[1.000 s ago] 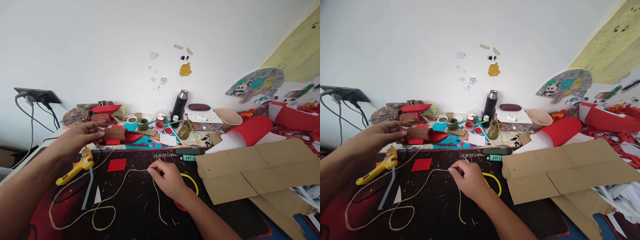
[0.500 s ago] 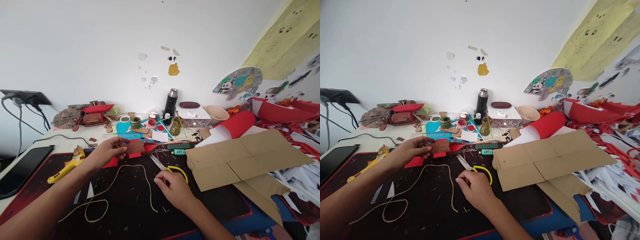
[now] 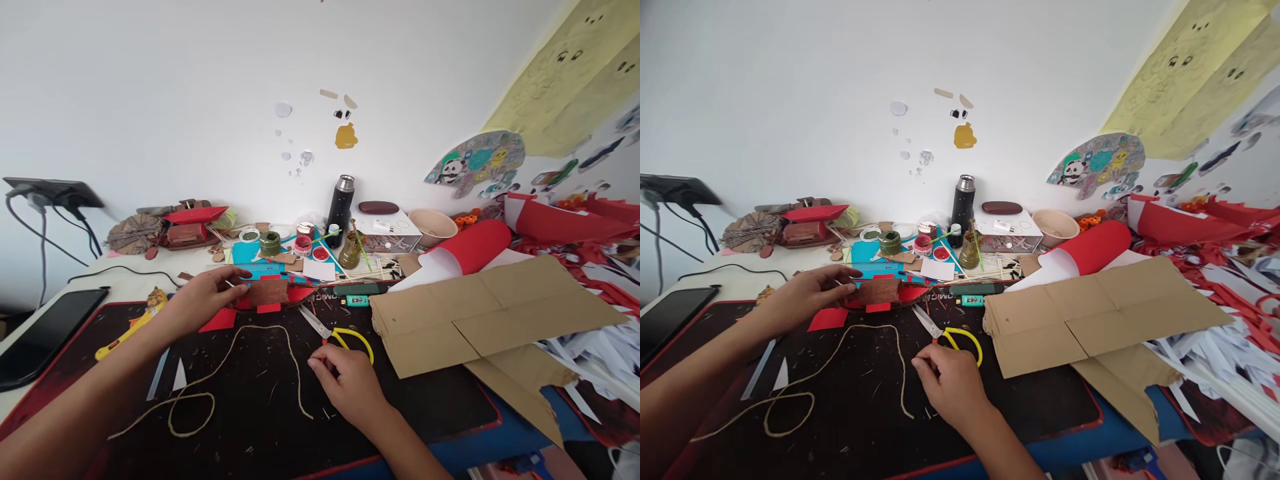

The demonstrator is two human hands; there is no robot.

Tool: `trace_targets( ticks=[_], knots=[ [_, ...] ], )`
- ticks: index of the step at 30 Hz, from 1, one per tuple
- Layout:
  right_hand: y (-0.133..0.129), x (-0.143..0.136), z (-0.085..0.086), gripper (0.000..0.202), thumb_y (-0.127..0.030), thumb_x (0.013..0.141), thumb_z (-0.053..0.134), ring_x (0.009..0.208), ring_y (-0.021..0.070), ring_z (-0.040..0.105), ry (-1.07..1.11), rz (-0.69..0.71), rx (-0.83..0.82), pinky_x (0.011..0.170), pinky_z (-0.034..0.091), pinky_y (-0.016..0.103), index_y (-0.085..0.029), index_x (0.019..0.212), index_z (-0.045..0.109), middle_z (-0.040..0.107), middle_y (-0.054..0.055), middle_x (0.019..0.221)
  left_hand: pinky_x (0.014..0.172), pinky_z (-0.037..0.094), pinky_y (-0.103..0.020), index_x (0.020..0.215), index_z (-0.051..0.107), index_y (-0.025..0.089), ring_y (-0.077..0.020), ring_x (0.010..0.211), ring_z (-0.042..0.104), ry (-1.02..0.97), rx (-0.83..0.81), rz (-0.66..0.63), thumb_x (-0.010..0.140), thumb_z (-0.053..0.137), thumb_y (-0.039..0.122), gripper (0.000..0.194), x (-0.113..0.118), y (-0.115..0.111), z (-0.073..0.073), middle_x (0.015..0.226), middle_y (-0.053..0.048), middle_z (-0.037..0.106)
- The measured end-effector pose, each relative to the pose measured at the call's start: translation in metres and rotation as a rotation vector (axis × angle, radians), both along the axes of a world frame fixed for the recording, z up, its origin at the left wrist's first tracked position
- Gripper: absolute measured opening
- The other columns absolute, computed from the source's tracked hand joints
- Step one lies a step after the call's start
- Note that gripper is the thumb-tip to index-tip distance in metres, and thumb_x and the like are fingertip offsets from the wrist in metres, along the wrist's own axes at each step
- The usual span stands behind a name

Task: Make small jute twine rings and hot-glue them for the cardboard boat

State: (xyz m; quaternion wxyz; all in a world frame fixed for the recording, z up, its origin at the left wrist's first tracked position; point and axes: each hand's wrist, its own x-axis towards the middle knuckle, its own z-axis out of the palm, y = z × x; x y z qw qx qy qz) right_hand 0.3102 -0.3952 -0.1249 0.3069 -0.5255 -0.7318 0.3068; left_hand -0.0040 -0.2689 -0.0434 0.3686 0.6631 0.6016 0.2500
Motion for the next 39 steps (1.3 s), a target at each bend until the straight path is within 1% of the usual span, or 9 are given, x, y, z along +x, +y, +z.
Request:
trace_targets(
  ticks=[4,7,10,13,17,21,25,32,39],
  knots=[
    [0.000,0.001,-0.001,0.027,-0.036,0.108,0.060,0.062,0.0174,0.067,-0.031,0.000,0.022,0.064,0.040,0.028,-0.024,0.093,0.079,0.074,0.000,0.071,0.080,0.060,-0.042,0.118,0.080,0.026,-0.0326,0.084,0.079,0.210,0.149,0.113,0.087,0.063,0.070,0.057,-0.018,-0.011,0.009,0.097,-0.006,0.088],
    [-0.001,0.002,-0.002,0.029,-0.037,0.109,0.059,0.060,0.0176,0.066,-0.048,-0.005,0.037,0.063,0.041,0.028,-0.024,0.094,0.080,0.073,0.000,0.068,0.080,0.060,-0.042,0.115,0.080,0.026,-0.0329,0.086,0.078,0.255,0.163,0.136,0.088,0.060,0.070,0.056,-0.030,-0.023,0.007,0.102,-0.008,0.087],
    [-0.002,0.003,-0.002,0.030,-0.038,0.110,0.059,0.059,0.0178,0.065,-0.044,0.000,0.034,0.063,0.042,0.028,-0.025,0.095,0.081,0.073,0.000,0.068,0.085,0.061,-0.045,0.113,0.081,0.026,-0.0365,0.095,0.078,0.275,0.173,0.111,0.086,0.063,0.068,0.053,-0.037,-0.031,-0.001,0.108,-0.010,0.086],
    [-0.002,0.003,-0.002,0.031,-0.038,0.111,0.058,0.059,0.0181,0.065,-0.042,0.001,0.031,0.063,0.043,0.028,-0.025,0.096,0.081,0.073,0.001,0.069,0.101,0.058,-0.051,0.119,0.081,0.026,-0.0415,0.113,0.075,0.291,0.221,0.068,0.084,0.068,0.065,0.054,-0.039,-0.032,-0.011,0.118,-0.013,0.083],
    [-0.001,0.004,-0.002,0.032,-0.038,0.112,0.057,0.060,0.0184,0.066,-0.043,-0.003,0.040,0.063,0.043,0.029,-0.025,0.096,0.081,0.074,0.001,0.070,0.113,0.053,-0.055,0.124,0.081,0.027,-0.0417,0.125,0.068,0.359,0.393,-0.064,0.095,0.064,0.061,0.048,-0.035,-0.028,-0.024,0.127,-0.015,0.079],
    [-0.002,0.004,-0.003,0.031,-0.038,0.112,0.057,0.059,0.0177,0.066,-0.037,0.004,0.050,0.063,0.042,0.029,-0.024,0.096,0.081,0.074,0.001,0.070,0.107,0.055,-0.055,0.123,0.085,0.028,-0.0388,0.118,0.066,0.495,0.440,-0.227,0.104,0.055,0.048,0.041,-0.024,-0.023,-0.031,0.119,-0.014,0.076],
    [-0.003,0.003,-0.003,0.030,-0.037,0.112,0.057,0.059,0.0178,0.067,-0.045,0.007,0.056,0.063,0.042,0.029,-0.024,0.096,0.080,0.075,0.001,0.070,0.104,0.055,-0.058,0.120,0.087,0.029,-0.0395,0.114,0.062,0.592,0.448,-0.317,0.106,0.053,0.049,0.042,-0.017,-0.021,-0.036,0.114,-0.014,0.071],
    [-0.003,0.003,-0.002,0.031,-0.037,0.113,0.057,0.064,0.0185,0.072,-0.052,0.022,0.073,0.064,0.042,0.029,-0.024,0.096,0.079,0.078,0.002,0.074,0.103,0.055,-0.054,0.113,0.085,0.028,-0.0385,0.113,0.061,0.610,0.477,-0.355,0.103,0.060,0.047,0.033,-0.020,-0.022,-0.043,0.117,-0.014,0.071],
    [-0.003,0.003,-0.002,0.030,-0.036,0.114,0.058,0.062,0.0168,0.071,-0.034,0.028,0.127,0.063,0.042,0.028,-0.024,0.096,0.078,0.077,0.000,0.073,0.100,0.055,-0.056,0.102,0.077,0.023,-0.0381,0.107,0.061,0.647,0.518,-0.333,0.103,0.062,0.048,0.029,-0.010,-0.021,-0.042,0.109,-0.014,0.069]
  ],
)
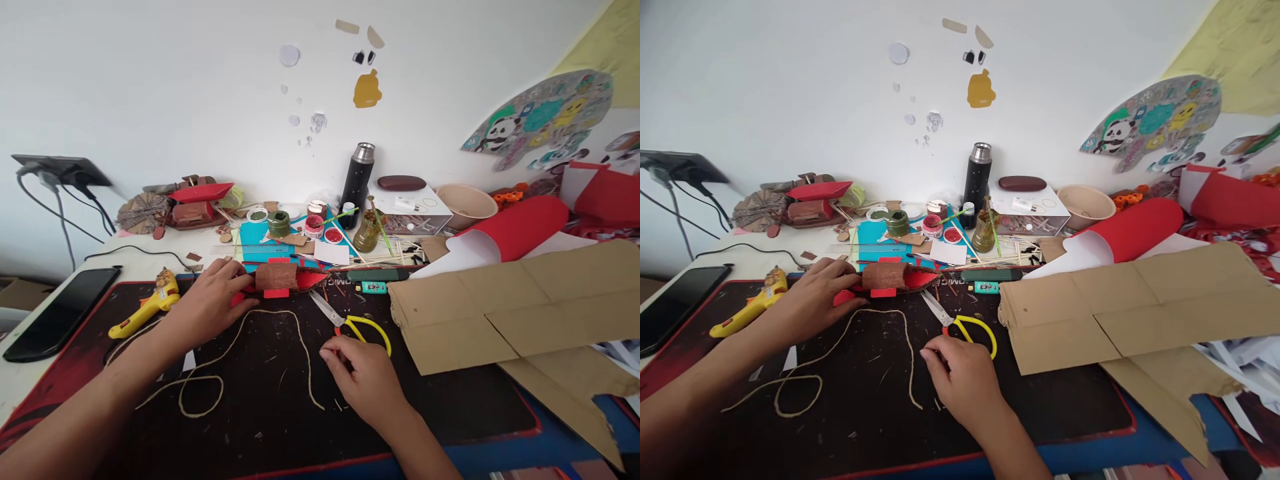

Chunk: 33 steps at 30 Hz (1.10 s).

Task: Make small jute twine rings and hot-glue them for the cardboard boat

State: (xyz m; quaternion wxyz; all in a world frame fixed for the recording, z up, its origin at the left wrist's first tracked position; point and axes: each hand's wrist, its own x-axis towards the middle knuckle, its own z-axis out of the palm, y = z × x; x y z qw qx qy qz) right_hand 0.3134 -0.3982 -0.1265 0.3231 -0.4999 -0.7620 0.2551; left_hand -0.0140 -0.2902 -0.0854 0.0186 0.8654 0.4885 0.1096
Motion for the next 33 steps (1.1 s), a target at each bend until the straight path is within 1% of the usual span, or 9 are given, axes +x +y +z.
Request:
trace_targets(
  ticks=[4,9,15,20,22,25,29,31,33],
  knots=[
    [-0.001,-0.001,-0.001,0.028,-0.034,0.114,0.059,0.062,0.0164,0.071,0.008,-0.002,0.008,0.063,0.041,0.029,-0.024,0.096,0.078,0.077,-0.001,0.073,0.099,0.055,-0.056,0.094,0.073,0.023,-0.0385,0.107,0.062,0.027,0.007,-0.006,0.103,0.062,0.046,0.027,0.003,0.001,-0.002,0.105,-0.014,0.069],
    [-0.001,-0.001,-0.001,0.027,-0.034,0.113,0.060,0.066,0.0168,0.072,0.021,0.003,-0.010,0.064,0.040,0.029,-0.024,0.096,0.077,0.079,-0.001,0.077,0.097,0.055,-0.055,0.093,0.073,0.023,-0.0382,0.104,0.062,0.005,0.010,-0.023,0.104,0.058,0.044,0.028,0.002,0.003,-0.003,0.101,-0.013,0.068],
    [-0.001,-0.001,-0.001,0.026,-0.033,0.113,0.060,0.066,0.0161,0.071,0.038,0.008,-0.036,0.064,0.038,0.029,-0.024,0.095,0.077,0.078,-0.001,0.078,0.099,0.053,-0.057,0.097,0.076,0.024,-0.0392,0.106,0.063,-0.017,-0.029,-0.031,0.103,0.061,0.050,0.031,-0.001,0.004,-0.004,0.104,-0.013,0.071],
    [-0.001,-0.001,-0.001,0.025,-0.032,0.112,0.061,0.065,0.0156,0.070,0.039,0.004,-0.040,0.063,0.037,0.029,-0.024,0.094,0.076,0.077,-0.002,0.077,0.097,0.054,-0.057,0.093,0.075,0.023,-0.0391,0.103,0.063,-0.010,-0.046,-0.027,0.104,0.056,0.046,0.032,0.000,0.006,-0.005,0.102,-0.014,0.071],
    [-0.002,-0.001,-0.001,0.025,-0.032,0.112,0.062,0.065,0.0154,0.070,0.044,0.003,-0.043,0.063,0.037,0.029,-0.024,0.093,0.076,0.077,-0.002,0.077,0.098,0.054,-0.057,0.094,0.075,0.023,-0.0395,0.105,0.064,-0.027,-0.055,-0.030,0.104,0.056,0.051,0.035,0.000,0.007,-0.004,0.103,-0.014,0.072],
    [-0.002,-0.001,0.000,0.024,-0.031,0.111,0.062,0.066,0.0156,0.070,0.053,0.010,-0.046,0.064,0.038,0.029,-0.024,0.093,0.076,0.078,-0.001,0.078,0.103,0.053,-0.056,0.096,0.076,0.024,-0.0390,0.109,0.066,-0.083,-0.083,-0.003,0.104,0.058,0.062,0.042,0.000,0.007,-0.002,0.107,-0.013,0.074],
    [-0.002,-0.001,0.001,0.024,-0.031,0.112,0.061,0.067,0.0161,0.071,0.048,0.013,-0.048,0.064,0.038,0.030,-0.024,0.094,0.077,0.080,-0.001,0.080,0.104,0.054,-0.052,0.101,0.078,0.025,-0.0362,0.110,0.068,-0.207,-0.170,0.043,0.103,0.056,0.072,0.051,0.005,0.009,0.002,0.110,-0.011,0.077],
    [-0.001,0.000,0.000,0.024,-0.031,0.112,0.061,0.067,0.0166,0.072,0.039,0.010,-0.048,0.064,0.038,0.030,-0.024,0.095,0.077,0.080,0.000,0.080,0.103,0.054,-0.050,0.096,0.078,0.026,-0.0354,0.110,0.069,-0.253,-0.209,0.050,0.101,0.056,0.073,0.052,0.008,0.010,0.005,0.109,-0.010,0.077],
    [-0.001,0.000,0.000,0.024,-0.031,0.112,0.061,0.070,0.0172,0.073,0.036,0.013,-0.047,0.066,0.039,0.030,-0.024,0.096,0.077,0.081,0.000,0.082,0.101,0.054,-0.047,0.088,0.076,0.026,-0.0344,0.107,0.069,-0.275,-0.239,0.059,0.101,0.056,0.071,0.051,0.011,0.013,0.008,0.104,-0.009,0.077]
  ],
)
